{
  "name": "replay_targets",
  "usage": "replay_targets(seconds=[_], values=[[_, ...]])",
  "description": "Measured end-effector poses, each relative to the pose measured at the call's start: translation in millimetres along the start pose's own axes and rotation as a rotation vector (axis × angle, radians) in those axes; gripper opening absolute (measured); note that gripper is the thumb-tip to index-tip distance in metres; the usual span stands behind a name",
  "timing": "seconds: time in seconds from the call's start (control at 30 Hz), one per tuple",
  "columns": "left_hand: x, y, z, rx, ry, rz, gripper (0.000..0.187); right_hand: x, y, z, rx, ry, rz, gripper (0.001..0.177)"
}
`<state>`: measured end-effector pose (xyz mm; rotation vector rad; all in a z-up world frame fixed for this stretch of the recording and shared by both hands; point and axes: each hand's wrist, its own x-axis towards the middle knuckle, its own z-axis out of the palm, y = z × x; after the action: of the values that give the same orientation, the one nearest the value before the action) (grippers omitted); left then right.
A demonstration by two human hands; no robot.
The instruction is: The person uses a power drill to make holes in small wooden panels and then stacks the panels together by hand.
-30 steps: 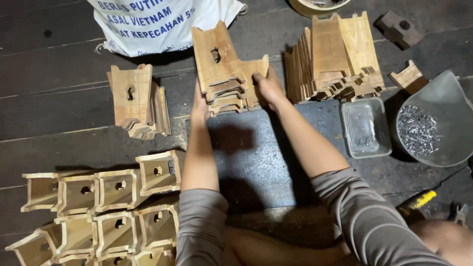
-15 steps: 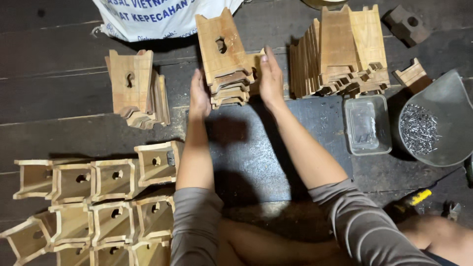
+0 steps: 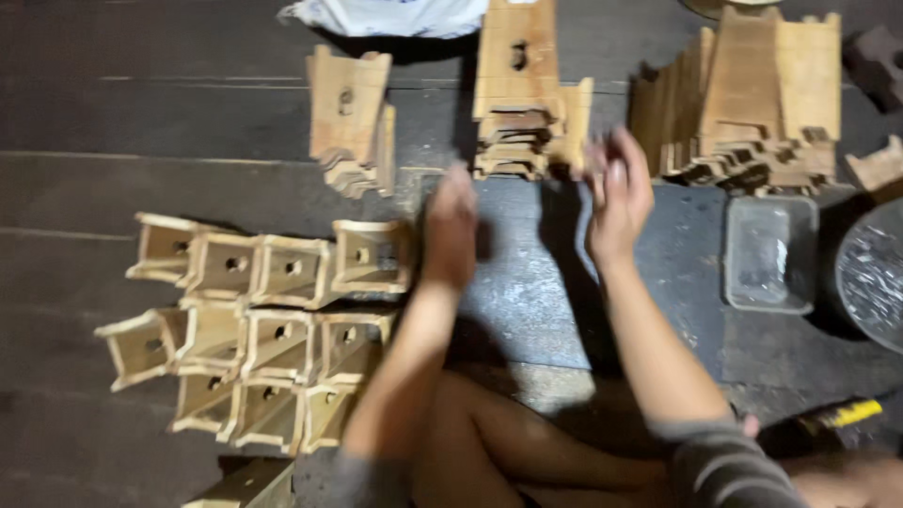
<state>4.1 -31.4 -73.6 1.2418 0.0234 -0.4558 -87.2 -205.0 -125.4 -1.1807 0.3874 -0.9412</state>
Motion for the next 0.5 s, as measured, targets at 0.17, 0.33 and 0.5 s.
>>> replay_targets(seconds=[0.17,0.33,0.5], values=[[-45.3,99.4,-83.9,0.602,0.081,0.634,0.036,-45.5,-5.8,54.1,-0.363,-0.368,0.025,0.047],[148.8,122.2,-211.2,0.652,0.355,0.484,0.044,-10.8,79.8,153.6,0.078,-0.323,0.644,0.056],[203.8,93.9,-208.8,0.654,-0.003,-0.580,0.122,21.8,119.1,251.5,0.005,-0.229,1.037,0.106]])
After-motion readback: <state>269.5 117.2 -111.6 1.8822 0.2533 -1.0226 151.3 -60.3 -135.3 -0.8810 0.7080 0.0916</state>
